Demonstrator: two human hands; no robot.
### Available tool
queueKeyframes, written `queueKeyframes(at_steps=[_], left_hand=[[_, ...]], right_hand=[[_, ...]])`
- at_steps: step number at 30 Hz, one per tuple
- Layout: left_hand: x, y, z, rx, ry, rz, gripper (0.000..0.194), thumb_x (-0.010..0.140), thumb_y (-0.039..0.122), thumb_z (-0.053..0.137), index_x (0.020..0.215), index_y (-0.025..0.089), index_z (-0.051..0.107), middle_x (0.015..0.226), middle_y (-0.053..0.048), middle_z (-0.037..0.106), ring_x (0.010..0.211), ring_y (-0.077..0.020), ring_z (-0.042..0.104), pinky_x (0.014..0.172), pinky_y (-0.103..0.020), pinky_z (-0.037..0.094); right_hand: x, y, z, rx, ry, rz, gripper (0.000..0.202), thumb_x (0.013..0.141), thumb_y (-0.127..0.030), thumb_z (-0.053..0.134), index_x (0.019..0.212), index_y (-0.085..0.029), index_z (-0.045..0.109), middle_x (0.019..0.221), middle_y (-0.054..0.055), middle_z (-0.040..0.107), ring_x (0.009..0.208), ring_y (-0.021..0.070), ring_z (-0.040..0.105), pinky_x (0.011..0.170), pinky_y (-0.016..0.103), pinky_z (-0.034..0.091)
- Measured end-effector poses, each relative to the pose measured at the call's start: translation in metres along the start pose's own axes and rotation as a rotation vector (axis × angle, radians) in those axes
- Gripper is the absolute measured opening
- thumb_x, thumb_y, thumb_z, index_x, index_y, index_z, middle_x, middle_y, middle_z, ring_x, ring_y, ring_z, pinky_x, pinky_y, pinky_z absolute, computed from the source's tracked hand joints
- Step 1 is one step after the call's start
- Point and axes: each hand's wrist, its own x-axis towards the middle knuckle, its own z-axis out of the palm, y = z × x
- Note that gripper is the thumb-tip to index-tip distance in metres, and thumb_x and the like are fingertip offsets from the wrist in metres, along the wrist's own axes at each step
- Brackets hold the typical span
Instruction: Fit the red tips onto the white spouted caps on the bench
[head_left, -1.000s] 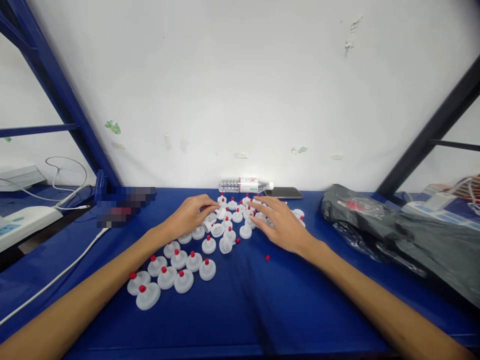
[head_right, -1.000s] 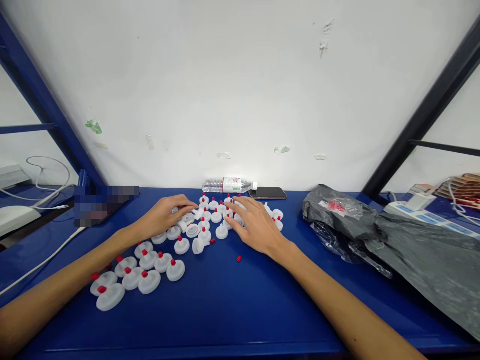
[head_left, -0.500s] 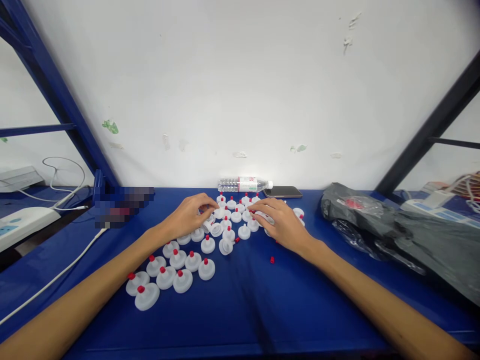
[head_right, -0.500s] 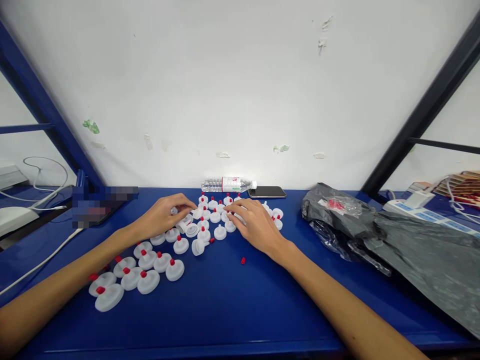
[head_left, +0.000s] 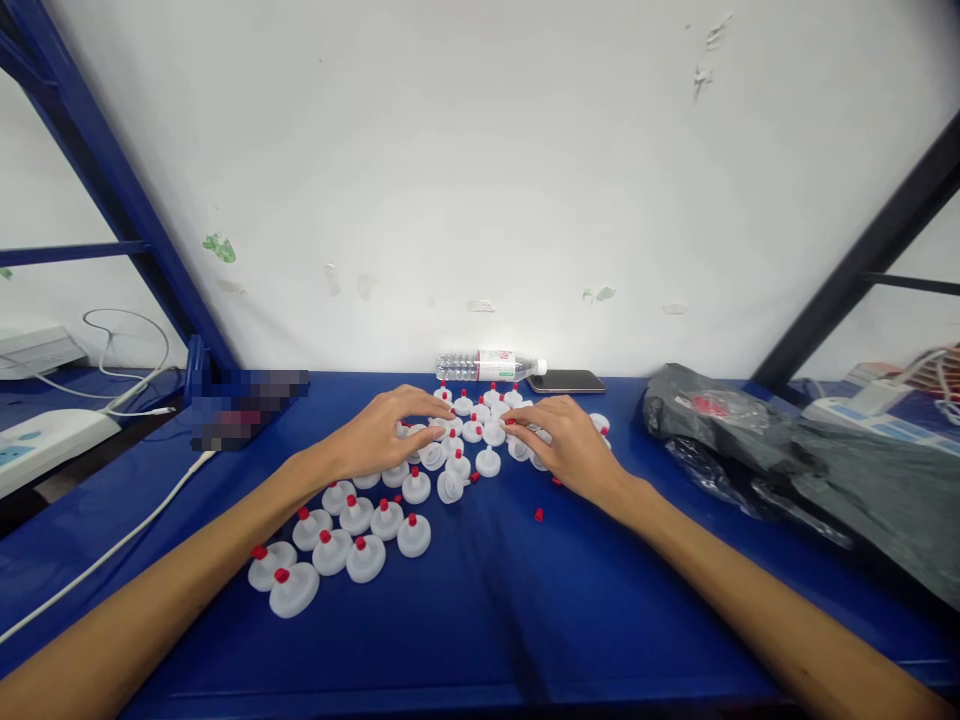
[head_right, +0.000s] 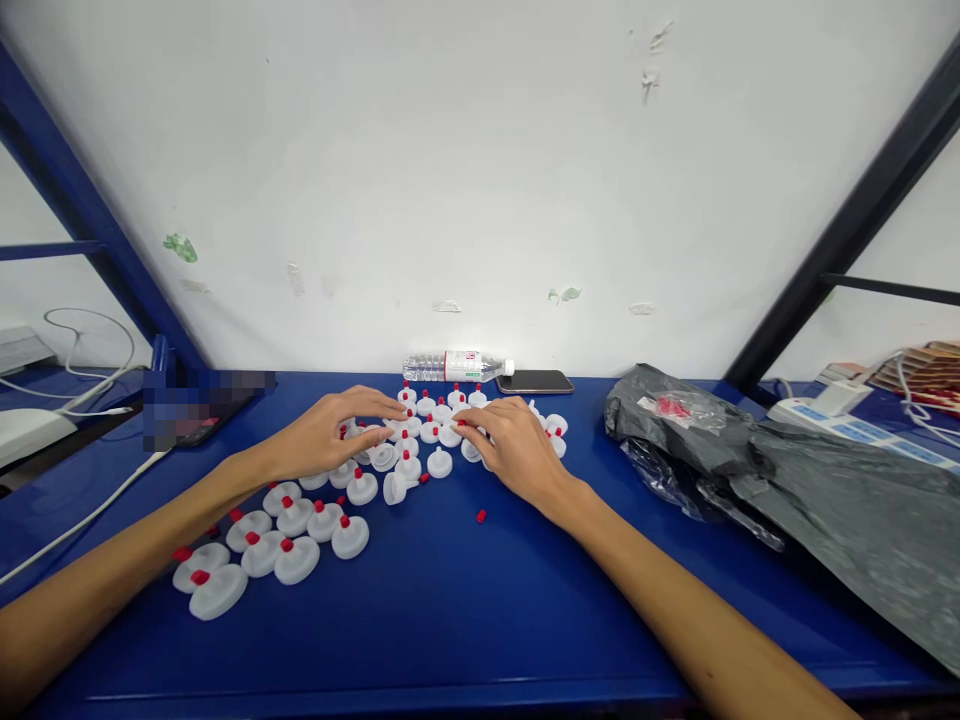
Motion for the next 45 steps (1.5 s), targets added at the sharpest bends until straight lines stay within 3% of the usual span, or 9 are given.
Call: queueKeyframes(at_steps=[8, 15, 23, 28, 31, 36, 41, 43, 45], left_hand=[[0.003, -0.006, 0.002, 0.006, -0.037, 0.022, 0.029, 0.099, 0.051, 0.062, 0.114, 0.031, 0.077, 0.125, -0.003, 0.072, 0.12, -0.0254, 0.059, 0.1, -0.041, 0.048], [0.001, -0.004, 0.005, -0.01, -0.068, 0.035, 0.032, 0.105, 0.045, 0.055, 0.131, 0.035, 0.068, 0.128, -0.002, 0.068, 0.118, -0.0225, 0.057, 0.1, -0.039, 0.046], [0.004, -0.001, 0.009, -0.024, -0.006, 0.001, 0.019, 0.102, 0.038, 0.059, 0.108, 0.028, 0.074, 0.111, -0.001, 0.075, 0.108, -0.021, 0.065, 0.094, -0.034, 0.048], [0.006, 0.004, 0.006, -0.034, 0.054, -0.063, 0.021, 0.104, 0.039, 0.054, 0.111, 0.027, 0.07, 0.109, 0.002, 0.078, 0.097, -0.018, 0.071, 0.082, -0.029, 0.051], [0.005, 0.006, 0.004, -0.027, 0.082, -0.091, 0.024, 0.104, 0.04, 0.052, 0.115, 0.027, 0.07, 0.114, 0.001, 0.078, 0.101, -0.0193, 0.071, 0.076, -0.028, 0.051], [0.004, 0.003, 0.002, 0.002, 0.103, -0.118, 0.035, 0.104, 0.045, 0.048, 0.123, 0.027, 0.07, 0.125, -0.003, 0.075, 0.115, -0.0257, 0.067, 0.093, -0.036, 0.051], [0.006, 0.004, -0.005, 0.002, 0.104, -0.128, 0.034, 0.101, 0.044, 0.05, 0.112, 0.022, 0.074, 0.119, -0.006, 0.076, 0.113, -0.0268, 0.065, 0.101, -0.041, 0.047], [0.005, 0.006, -0.013, -0.015, 0.085, -0.144, 0.031, 0.098, 0.043, 0.054, 0.102, 0.021, 0.075, 0.11, -0.007, 0.076, 0.105, -0.0252, 0.066, 0.094, -0.039, 0.049], [0.003, 0.009, -0.024, -0.049, 0.02, -0.167, 0.03, 0.096, 0.045, 0.058, 0.092, 0.02, 0.075, 0.09, -0.005, 0.075, 0.084, -0.0206, 0.065, 0.077, -0.033, 0.05]], right_hand=[[-0.001, -0.003, 0.003, -0.014, -0.041, 0.014, 0.032, 0.105, -0.035, 0.057, 0.134, -0.023, 0.066, 0.12, 0.008, 0.076, 0.112, 0.0272, 0.067, 0.099, 0.047, 0.049], [-0.003, -0.008, 0.0, -0.045, -0.173, -0.104, 0.041, 0.108, -0.035, 0.05, 0.147, -0.029, 0.058, 0.151, 0.007, 0.059, 0.14, 0.0289, 0.051, 0.116, 0.054, 0.039], [-0.001, -0.015, -0.002, -0.045, -0.234, -0.198, 0.034, 0.108, -0.035, 0.049, 0.135, -0.025, 0.067, 0.139, 0.008, 0.068, 0.134, 0.0293, 0.056, 0.113, 0.052, 0.042], [-0.001, -0.014, -0.003, -0.031, -0.218, -0.201, 0.032, 0.108, -0.033, 0.05, 0.133, -0.024, 0.067, 0.133, 0.009, 0.069, 0.128, 0.0275, 0.058, 0.108, 0.05, 0.044], [0.0, -0.015, -0.006, -0.025, -0.197, -0.201, 0.033, 0.109, -0.032, 0.048, 0.133, -0.022, 0.067, 0.13, 0.01, 0.07, 0.126, 0.0271, 0.059, 0.106, 0.049, 0.045], [-0.001, -0.032, -0.011, -0.01, -0.178, -0.211, 0.036, 0.109, -0.036, 0.046, 0.137, -0.022, 0.064, 0.14, 0.011, 0.065, 0.133, 0.0271, 0.055, 0.113, 0.05, 0.042], [-0.006, -0.064, -0.001, 0.002, -0.273, -0.289, 0.045, 0.109, -0.041, 0.044, 0.15, -0.024, 0.051, 0.16, 0.011, 0.048, 0.152, 0.0284, 0.039, 0.123, 0.056, 0.033], [-0.007, -0.069, 0.006, 0.0, -0.278, -0.288, 0.044, 0.11, -0.036, 0.042, 0.151, -0.022, 0.05, 0.157, 0.012, 0.052, 0.147, 0.0295, 0.045, 0.121, 0.056, 0.037], [-0.008, -0.066, 0.011, 0.014, -0.25, -0.27, 0.041, 0.109, -0.023, 0.042, 0.148, -0.018, 0.052, 0.149, 0.013, 0.06, 0.137, 0.0292, 0.056, 0.115, 0.053, 0.045]])
